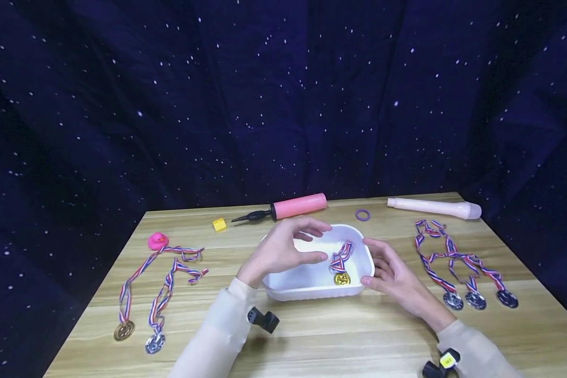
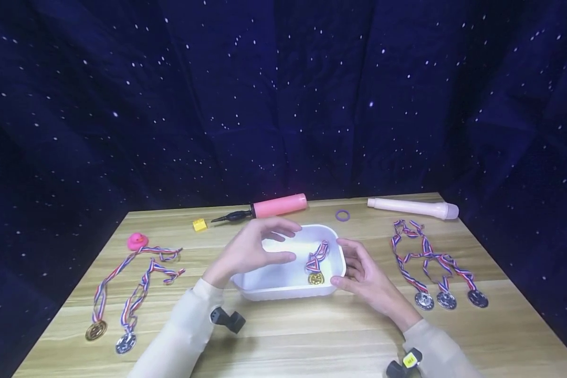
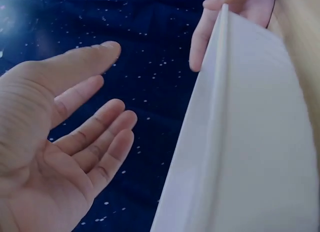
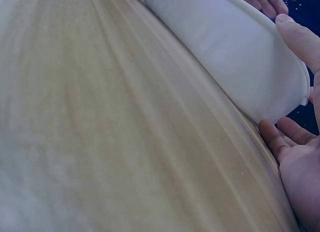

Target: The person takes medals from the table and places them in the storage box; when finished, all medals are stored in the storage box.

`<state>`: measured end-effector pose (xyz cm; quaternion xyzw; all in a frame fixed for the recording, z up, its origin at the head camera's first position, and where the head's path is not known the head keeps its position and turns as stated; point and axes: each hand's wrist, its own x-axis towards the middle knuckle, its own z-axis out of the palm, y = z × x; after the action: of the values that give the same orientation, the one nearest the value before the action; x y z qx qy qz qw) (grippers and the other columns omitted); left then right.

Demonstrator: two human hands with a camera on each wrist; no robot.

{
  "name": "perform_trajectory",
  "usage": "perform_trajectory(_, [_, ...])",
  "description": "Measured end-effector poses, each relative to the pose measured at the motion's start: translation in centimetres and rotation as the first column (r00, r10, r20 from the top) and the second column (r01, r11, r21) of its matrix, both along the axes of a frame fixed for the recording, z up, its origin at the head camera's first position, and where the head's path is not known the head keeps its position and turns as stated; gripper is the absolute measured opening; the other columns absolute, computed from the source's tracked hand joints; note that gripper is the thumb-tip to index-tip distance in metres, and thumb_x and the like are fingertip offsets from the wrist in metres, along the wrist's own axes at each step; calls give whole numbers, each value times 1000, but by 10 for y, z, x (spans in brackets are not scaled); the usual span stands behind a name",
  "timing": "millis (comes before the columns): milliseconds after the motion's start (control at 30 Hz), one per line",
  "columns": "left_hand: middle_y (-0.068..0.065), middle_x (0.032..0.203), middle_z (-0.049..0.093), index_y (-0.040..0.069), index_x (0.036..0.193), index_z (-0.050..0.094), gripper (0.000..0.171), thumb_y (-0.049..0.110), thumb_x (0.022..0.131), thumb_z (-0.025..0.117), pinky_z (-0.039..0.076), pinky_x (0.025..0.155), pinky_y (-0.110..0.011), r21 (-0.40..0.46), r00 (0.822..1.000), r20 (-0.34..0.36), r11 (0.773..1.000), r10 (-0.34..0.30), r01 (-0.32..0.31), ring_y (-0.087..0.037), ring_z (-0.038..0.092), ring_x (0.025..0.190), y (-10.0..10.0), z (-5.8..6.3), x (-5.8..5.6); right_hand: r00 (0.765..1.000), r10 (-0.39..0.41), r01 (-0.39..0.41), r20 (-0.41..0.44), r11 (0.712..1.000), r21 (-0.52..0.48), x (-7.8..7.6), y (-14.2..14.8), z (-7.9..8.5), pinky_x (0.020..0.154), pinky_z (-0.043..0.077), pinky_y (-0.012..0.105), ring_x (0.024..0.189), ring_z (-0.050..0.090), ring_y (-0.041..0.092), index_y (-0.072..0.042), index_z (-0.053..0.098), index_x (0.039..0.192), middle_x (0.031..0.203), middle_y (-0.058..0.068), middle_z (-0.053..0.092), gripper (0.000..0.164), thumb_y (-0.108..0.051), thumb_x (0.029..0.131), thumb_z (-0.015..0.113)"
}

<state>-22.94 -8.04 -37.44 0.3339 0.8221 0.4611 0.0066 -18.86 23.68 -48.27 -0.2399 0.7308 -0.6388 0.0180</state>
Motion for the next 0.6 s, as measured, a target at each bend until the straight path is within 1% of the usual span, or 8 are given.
perform_trajectory(100, [10,131,78,18,137,77,54,17,87,98,61,106,-33,17,1000,-23,1000,4,-4,-10,74,118,-13,7,3,1000,2,-2,-2,1000,3,0,1,1,111,57,25,138,62,26,-3,34,169,159,32,46,82,2,100,78])
perform_trajectory(300, [11,133,77,19,138,76,55,15,87,97,61,108,-38,36,997,-76,999,18,-15,-15,72,124,-52,15,11,1000,-7,7,19,1000,0,0,-1,0,113,56,25,139,61,26,-7,35,169,161,27,46,83,0,100,79])
perform_trajectory(467, [11,135,76,24,138,75,55,14,88,96,59,112,-41,50,996,-64,997,63,-60,-18,71,128,-85,21,22,1000,-1,1,-3,1000,3,-1,0,-1,113,56,25,139,61,29,-4,34,169,160,30,46,81,1,100,78])
perform_trajectory(600, [9,137,75,23,139,74,55,15,90,96,58,113,-44,60,995,-51,994,89,-86,-21,70,130,-107,22,30,1000,-6,6,-2,1000,5,-1,1,-1,112,56,25,138,61,29,-4,34,169,161,30,45,81,1,101,78])
